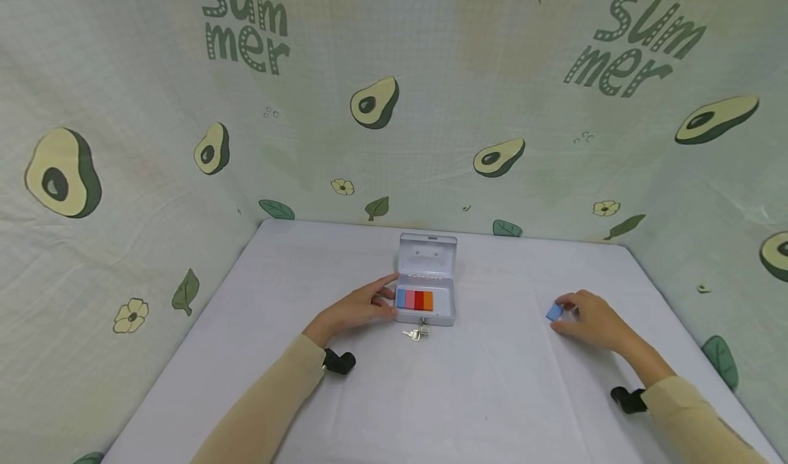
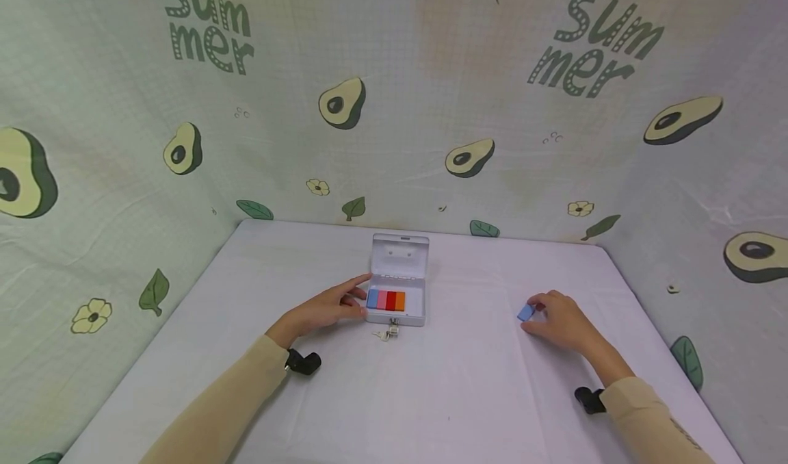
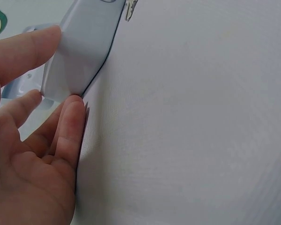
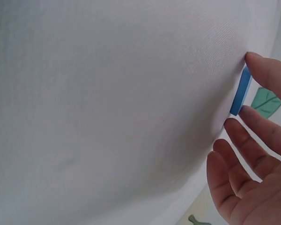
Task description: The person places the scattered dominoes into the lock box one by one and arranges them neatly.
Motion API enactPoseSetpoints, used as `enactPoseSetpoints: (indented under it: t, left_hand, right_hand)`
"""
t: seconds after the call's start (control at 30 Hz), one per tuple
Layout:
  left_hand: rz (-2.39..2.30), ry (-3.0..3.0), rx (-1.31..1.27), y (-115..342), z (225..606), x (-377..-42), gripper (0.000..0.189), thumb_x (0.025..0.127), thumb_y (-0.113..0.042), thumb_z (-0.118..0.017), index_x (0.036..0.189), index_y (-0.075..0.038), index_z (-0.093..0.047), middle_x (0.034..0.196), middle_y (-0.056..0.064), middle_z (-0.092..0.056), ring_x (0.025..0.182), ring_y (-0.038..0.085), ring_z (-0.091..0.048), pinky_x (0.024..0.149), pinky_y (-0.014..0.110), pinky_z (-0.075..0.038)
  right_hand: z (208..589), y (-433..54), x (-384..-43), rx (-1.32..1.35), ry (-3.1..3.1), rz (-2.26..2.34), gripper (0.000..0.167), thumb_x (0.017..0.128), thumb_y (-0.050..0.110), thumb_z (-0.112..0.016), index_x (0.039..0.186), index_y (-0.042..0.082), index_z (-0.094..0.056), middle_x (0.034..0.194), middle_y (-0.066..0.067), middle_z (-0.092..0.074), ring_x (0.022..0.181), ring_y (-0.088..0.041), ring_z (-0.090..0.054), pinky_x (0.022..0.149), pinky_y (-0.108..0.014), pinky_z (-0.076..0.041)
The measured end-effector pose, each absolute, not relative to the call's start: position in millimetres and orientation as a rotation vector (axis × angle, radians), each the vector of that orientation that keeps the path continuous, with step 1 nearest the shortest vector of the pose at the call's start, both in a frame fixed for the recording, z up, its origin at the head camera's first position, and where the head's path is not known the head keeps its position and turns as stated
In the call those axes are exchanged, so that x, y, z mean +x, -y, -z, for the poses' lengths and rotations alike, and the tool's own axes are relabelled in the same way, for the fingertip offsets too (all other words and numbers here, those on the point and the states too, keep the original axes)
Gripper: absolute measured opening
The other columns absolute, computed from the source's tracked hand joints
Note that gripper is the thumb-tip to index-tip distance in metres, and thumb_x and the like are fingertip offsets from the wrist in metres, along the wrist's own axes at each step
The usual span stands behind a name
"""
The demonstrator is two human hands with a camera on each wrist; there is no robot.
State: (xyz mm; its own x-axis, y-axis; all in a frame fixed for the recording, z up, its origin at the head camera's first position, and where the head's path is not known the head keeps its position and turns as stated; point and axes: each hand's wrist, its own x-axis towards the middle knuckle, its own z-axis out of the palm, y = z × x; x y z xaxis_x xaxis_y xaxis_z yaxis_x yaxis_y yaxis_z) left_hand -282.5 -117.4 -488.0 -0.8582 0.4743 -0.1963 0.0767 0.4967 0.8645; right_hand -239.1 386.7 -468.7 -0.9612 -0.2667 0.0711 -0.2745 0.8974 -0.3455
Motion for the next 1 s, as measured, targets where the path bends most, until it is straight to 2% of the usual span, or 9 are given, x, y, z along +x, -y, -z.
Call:
enactPoseSetpoints:
  t: [0.5, 1.0]
  left_hand:
    - [-1.308, -2.339, 0.457, 117, 486, -281, 0.079, 0.099, -0.04, -0.075, 0.166, -0.036, -0.035, 0.144, 0.002, -0.058, 0.123, 0.021, -0.057, 0.114, 0.052, -0.046]
    - [-1.301, -2.345, 0.459, 117, 486, -281, 0.08, 0.099, -0.04, -0.075, 0.167, -0.035, -0.034, 0.144, 0.002, -0.058, 0.123, 0.021, -0.057, 0.113, 0.052, -0.046]
  right_hand:
    - [467, -380, -241, 0.474, 3.013, -0.568, 0.041, 0.085, 0.015, -0.088, 0.115, -0.007, -0.072, 0.104, -0.016, -0.071, 0.096, -0.038, -0.067, 0.085, -0.057, -0.056]
    - [447, -351, -243, 0.543, 3.011, -0.619, 0.042, 0.086, 0.017, -0.089, 0.118, -0.005, -0.073, 0.109, -0.016, -0.073, 0.1, -0.038, -0.066, 0.086, -0.055, -0.055]
